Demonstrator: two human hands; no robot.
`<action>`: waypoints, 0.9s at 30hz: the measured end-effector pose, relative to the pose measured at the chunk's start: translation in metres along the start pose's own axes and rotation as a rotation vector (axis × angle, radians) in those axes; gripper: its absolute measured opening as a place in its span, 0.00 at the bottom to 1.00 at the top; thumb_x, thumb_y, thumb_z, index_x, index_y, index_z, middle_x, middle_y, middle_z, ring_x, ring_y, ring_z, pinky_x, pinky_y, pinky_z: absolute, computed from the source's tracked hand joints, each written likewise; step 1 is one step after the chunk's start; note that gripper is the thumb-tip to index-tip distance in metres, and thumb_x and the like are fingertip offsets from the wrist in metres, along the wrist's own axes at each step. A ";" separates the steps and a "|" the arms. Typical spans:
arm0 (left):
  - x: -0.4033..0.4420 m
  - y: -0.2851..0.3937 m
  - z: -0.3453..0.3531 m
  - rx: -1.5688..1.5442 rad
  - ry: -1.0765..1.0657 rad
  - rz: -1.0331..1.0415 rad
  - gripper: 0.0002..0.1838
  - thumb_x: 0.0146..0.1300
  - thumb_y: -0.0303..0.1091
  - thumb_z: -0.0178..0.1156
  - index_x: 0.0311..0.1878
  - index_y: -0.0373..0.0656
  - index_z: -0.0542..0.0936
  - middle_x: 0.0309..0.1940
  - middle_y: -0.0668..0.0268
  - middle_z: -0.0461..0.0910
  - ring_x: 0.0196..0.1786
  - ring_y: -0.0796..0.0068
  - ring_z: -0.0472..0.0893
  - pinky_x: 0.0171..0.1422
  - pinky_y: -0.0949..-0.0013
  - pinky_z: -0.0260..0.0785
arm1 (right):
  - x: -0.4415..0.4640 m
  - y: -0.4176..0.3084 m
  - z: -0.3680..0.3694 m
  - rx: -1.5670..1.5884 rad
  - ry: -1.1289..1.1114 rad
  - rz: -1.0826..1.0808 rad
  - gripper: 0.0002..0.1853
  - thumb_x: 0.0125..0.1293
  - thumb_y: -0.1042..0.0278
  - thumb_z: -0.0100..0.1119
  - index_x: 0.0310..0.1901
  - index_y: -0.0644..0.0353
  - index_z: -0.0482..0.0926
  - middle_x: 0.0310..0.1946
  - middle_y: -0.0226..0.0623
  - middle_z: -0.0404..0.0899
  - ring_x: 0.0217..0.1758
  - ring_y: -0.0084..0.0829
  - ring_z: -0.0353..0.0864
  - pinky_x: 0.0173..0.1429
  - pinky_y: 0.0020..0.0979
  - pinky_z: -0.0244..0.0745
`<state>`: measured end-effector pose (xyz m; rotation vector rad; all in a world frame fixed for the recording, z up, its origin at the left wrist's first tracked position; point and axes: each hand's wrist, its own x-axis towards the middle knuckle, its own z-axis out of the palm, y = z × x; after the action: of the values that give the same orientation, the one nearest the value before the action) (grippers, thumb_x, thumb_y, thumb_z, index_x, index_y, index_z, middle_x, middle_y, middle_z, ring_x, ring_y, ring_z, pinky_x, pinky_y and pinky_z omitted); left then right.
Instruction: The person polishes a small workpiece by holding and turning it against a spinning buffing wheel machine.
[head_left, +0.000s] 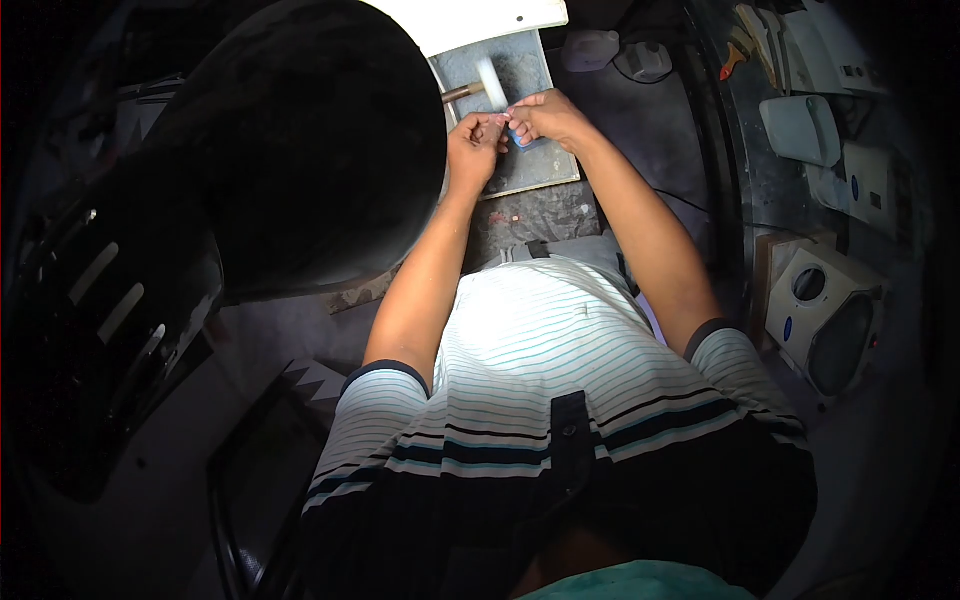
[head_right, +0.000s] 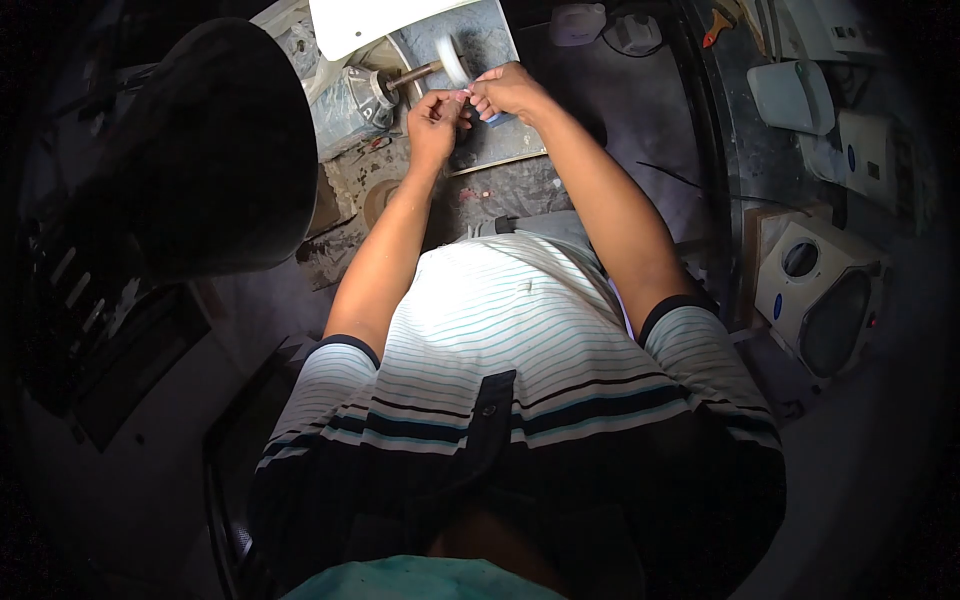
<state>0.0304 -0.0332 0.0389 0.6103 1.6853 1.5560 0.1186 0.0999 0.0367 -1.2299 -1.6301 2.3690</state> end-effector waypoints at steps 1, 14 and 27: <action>0.001 -0.001 0.001 0.000 -0.002 0.000 0.03 0.62 0.23 0.53 0.37 0.34 0.76 0.25 0.66 0.78 0.25 0.82 0.75 0.28 0.78 0.71 | 0.000 0.000 0.000 0.001 0.001 0.000 0.11 0.59 0.69 0.60 0.36 0.71 0.78 0.27 0.40 0.79 0.23 0.26 0.77 0.27 0.26 0.77; 0.000 -0.015 0.007 -0.060 0.103 0.049 0.02 0.62 0.19 0.53 0.36 0.32 0.75 0.25 0.63 0.78 0.23 0.81 0.75 0.25 0.78 0.70 | -0.003 0.003 0.003 0.001 0.014 0.065 0.08 0.61 0.70 0.57 0.33 0.68 0.78 0.25 0.35 0.77 0.24 0.23 0.75 0.28 0.24 0.76; 0.021 -0.004 0.021 -0.135 0.260 -0.210 0.02 0.59 0.18 0.54 0.32 0.29 0.75 0.22 0.60 0.78 0.17 0.77 0.74 0.17 0.75 0.65 | 0.006 0.006 0.000 0.020 0.099 -0.083 0.10 0.54 0.71 0.63 0.36 0.68 0.81 0.25 0.35 0.81 0.23 0.21 0.76 0.25 0.22 0.73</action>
<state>0.0345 -0.0050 0.0312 0.1596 1.7511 1.6317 0.1165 0.0995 0.0286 -1.2290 -1.5922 2.2328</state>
